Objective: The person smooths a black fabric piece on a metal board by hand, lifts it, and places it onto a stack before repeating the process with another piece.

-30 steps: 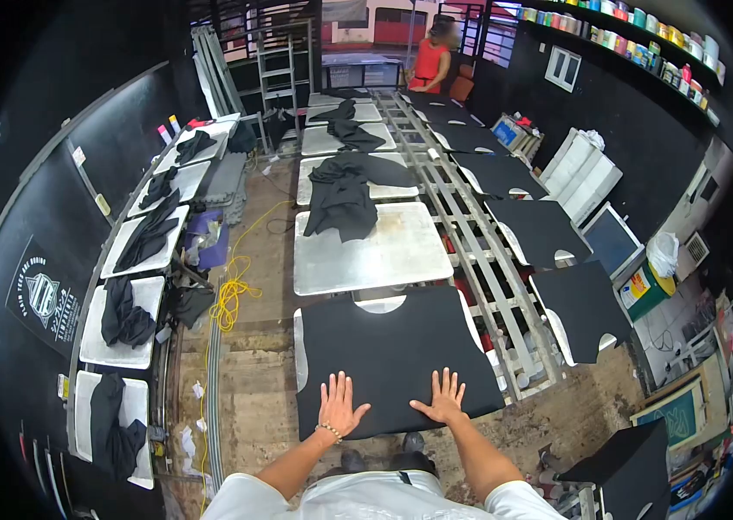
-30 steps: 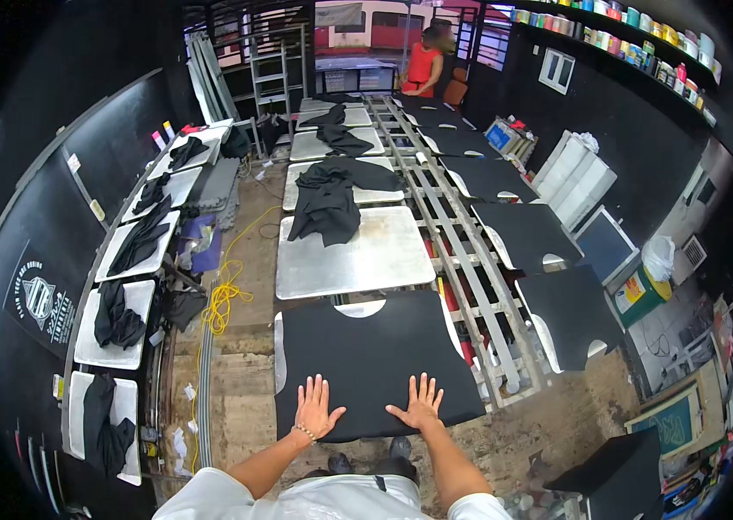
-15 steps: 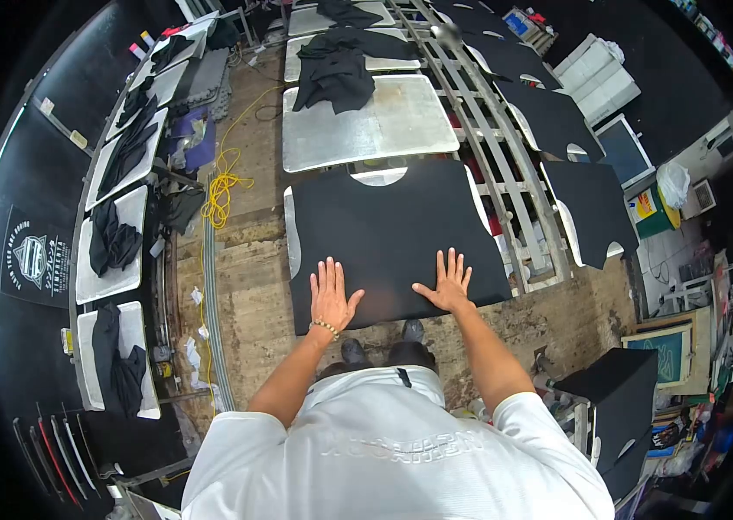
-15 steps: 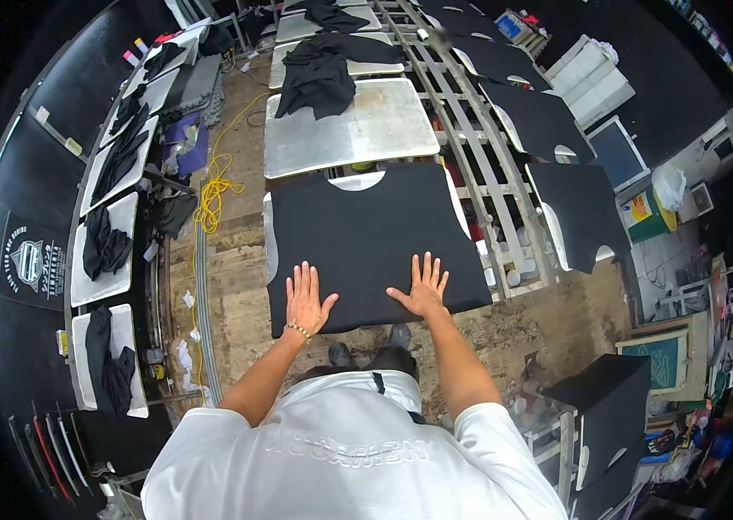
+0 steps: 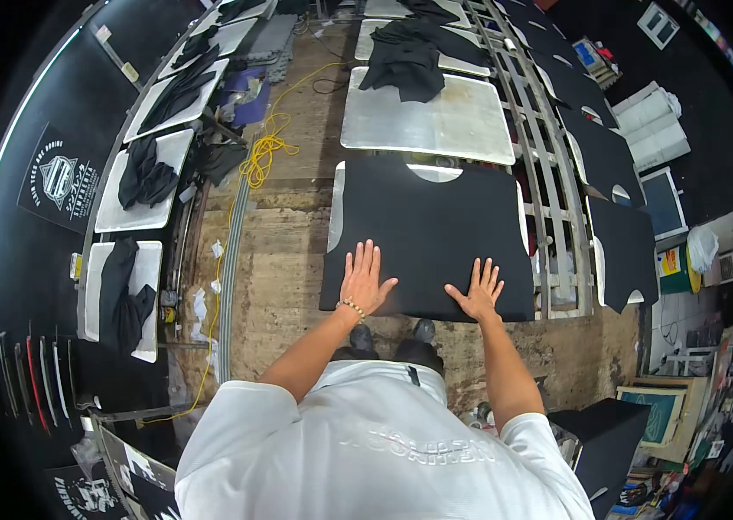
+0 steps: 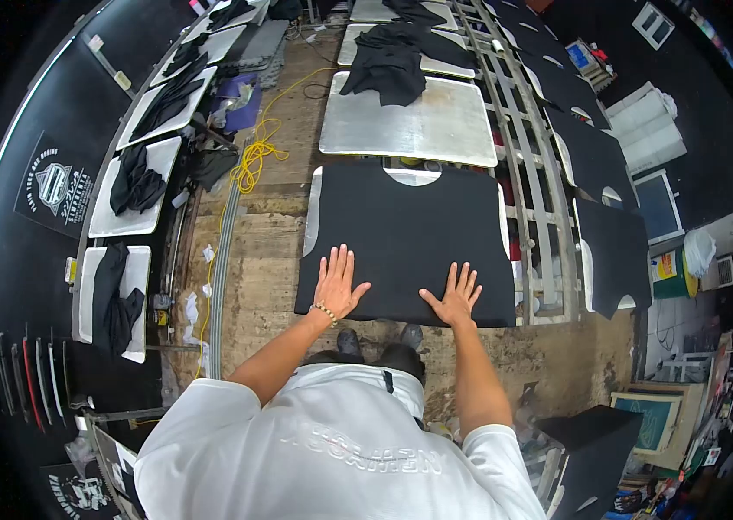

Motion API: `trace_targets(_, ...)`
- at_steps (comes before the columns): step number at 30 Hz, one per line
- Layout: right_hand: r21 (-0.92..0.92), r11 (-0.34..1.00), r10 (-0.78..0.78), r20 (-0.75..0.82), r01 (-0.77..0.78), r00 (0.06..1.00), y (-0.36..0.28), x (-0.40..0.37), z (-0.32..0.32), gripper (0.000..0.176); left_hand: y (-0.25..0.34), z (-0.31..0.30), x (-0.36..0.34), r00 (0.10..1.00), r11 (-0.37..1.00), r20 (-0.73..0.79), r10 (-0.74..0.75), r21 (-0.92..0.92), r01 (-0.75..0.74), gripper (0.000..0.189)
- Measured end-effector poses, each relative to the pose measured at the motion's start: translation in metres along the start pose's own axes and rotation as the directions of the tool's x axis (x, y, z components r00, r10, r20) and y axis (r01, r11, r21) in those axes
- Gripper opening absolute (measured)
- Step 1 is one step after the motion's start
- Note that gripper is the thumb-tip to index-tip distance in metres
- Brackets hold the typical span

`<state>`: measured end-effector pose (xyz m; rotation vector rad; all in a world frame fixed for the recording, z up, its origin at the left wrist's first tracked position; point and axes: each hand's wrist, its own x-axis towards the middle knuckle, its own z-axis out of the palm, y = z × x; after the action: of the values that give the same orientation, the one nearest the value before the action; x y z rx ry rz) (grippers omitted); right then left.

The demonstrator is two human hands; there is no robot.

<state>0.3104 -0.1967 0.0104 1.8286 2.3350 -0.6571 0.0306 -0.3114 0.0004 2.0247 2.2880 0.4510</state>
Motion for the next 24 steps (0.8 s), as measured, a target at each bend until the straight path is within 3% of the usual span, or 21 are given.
trace_targets(8,-0.001,1.000,-0.011,-0.014,0.011,1.000,0.000,-0.001,0.001,0.121,0.001,-0.002,-0.002,1.000,1.000,-0.008,-0.006,-0.012,0.006,0.084)
trace_targets(12,0.027,0.995,-0.089,-0.136,0.093,0.987,0.000,-0.005,0.003,0.117,0.006,-0.015,0.000,1.000,1.000,-0.005,0.011,-0.020,-0.011,0.085)
trace_targets(16,-0.009,1.000,-0.027,-0.042,0.027,0.999,0.000,0.001,0.006,0.123,0.014,0.003,0.018,0.996,0.997,-0.037,-0.078,0.009,0.078,0.089)
trace_targets(19,-0.004,0.995,-0.095,-0.168,0.096,0.981,-0.023,-0.001,0.007,0.104,0.017,0.001,0.047,0.998,0.999,-0.052,-0.031,-0.016,0.031,0.089)
trace_targets(22,-0.077,0.948,-0.317,-0.321,0.309,0.893,-0.064,0.003,0.017,0.084,0.003,0.011,0.060,0.999,1.000,-0.044,-0.006,0.001,0.006,0.088)
trace_targets(24,-0.111,0.920,-0.391,-0.289,0.375,0.874,-0.083,0.001,0.029,0.079,-0.010,0.015,0.059,0.999,0.999,-0.010,0.035,-0.025,-0.035,0.090)
